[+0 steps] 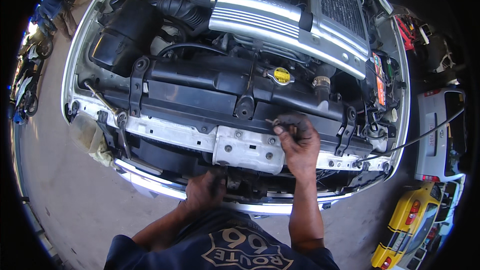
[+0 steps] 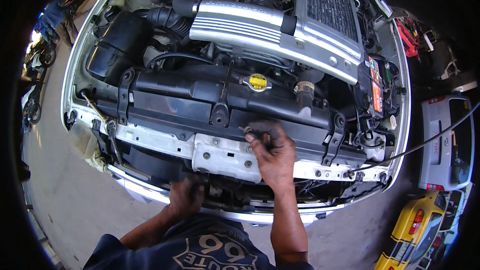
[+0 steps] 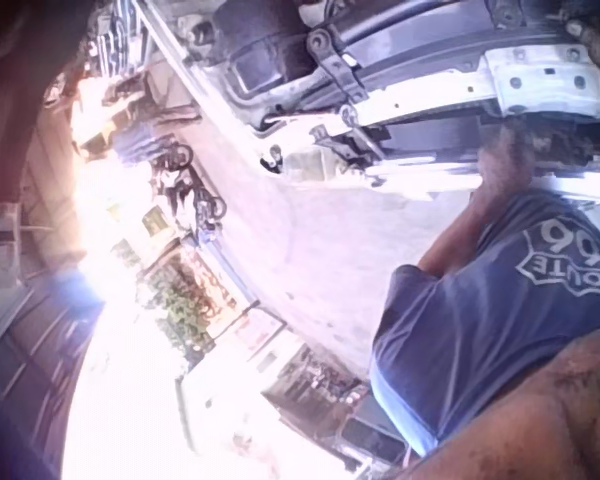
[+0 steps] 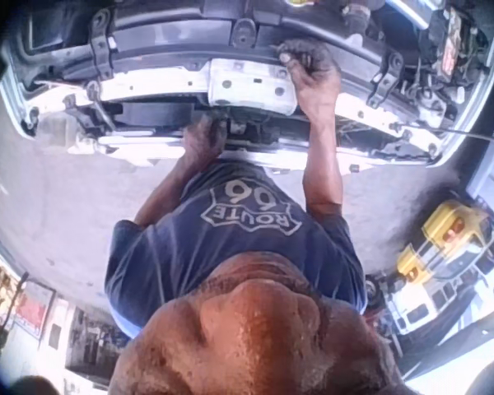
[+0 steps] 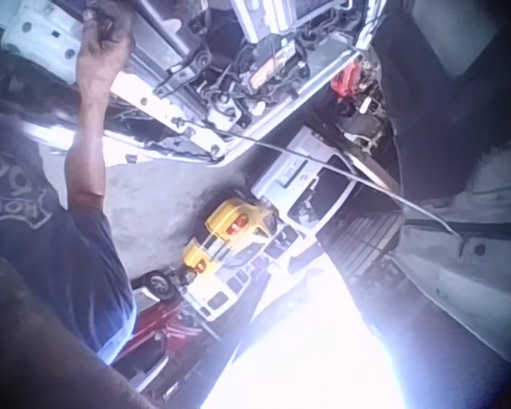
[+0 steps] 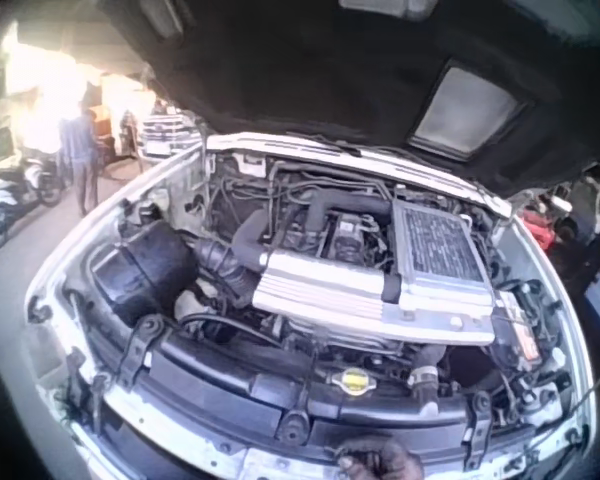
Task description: The person removes a car battery, retrieves an intercooler from the floor, applies sealant to its edges, and installs it into the engine bay of a white car. The person then reconnects the battery and closes the hood.
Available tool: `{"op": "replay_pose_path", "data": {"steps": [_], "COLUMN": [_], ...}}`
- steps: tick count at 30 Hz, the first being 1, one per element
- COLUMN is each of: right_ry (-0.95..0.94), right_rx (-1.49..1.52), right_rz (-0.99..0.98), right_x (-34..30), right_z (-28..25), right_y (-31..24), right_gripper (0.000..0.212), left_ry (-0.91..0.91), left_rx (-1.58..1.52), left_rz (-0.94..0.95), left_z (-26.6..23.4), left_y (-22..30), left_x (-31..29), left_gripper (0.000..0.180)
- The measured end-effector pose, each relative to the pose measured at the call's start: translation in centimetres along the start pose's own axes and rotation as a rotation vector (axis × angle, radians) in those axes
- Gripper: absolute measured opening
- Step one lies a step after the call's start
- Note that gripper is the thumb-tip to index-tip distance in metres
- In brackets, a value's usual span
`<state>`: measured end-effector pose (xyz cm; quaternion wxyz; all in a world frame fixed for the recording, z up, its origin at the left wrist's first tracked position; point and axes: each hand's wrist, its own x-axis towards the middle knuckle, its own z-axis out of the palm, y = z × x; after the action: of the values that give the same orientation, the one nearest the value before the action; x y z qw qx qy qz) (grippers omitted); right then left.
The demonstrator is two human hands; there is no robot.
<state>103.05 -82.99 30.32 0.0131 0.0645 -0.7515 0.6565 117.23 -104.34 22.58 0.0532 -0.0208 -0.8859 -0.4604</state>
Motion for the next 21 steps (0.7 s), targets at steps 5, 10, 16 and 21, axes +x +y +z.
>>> {"op": "replay_pose_path", "data": {"steps": [5, 10, 16, 21], "right_ry": [0.074, 0.118, 0.099, 0.184], "right_rx": [-0.279, -0.202, -0.168, 0.212], "right_rz": [-0.23, -0.265, -0.276, -0.347], "right_x": [1.6, 1.9, 1.9, 3.1], "right_z": [2.3, 2.2, 2.0, 6.3], "right_y": [1.3, 2.5, 2.1, 0.6], "right_gripper": [0.019, 0.02, 0.021, 0.021], "left_ry": [-0.067, 0.232, 0.409, 0.437], "left_rx": [-0.036, -0.156, -0.061, -0.134], "left_rz": [0.033, 0.143, 0.116, 0.148], "left_z": [-2.6, -8.1, -9.2, -9.6], "left_y": [0.4, 0.4, 0.5, 0.1], "left_x": [1.4, 8.2, 21.3, 28.1], "left_gripper": [0.023, 0.015, 0.016, 0.022]}}
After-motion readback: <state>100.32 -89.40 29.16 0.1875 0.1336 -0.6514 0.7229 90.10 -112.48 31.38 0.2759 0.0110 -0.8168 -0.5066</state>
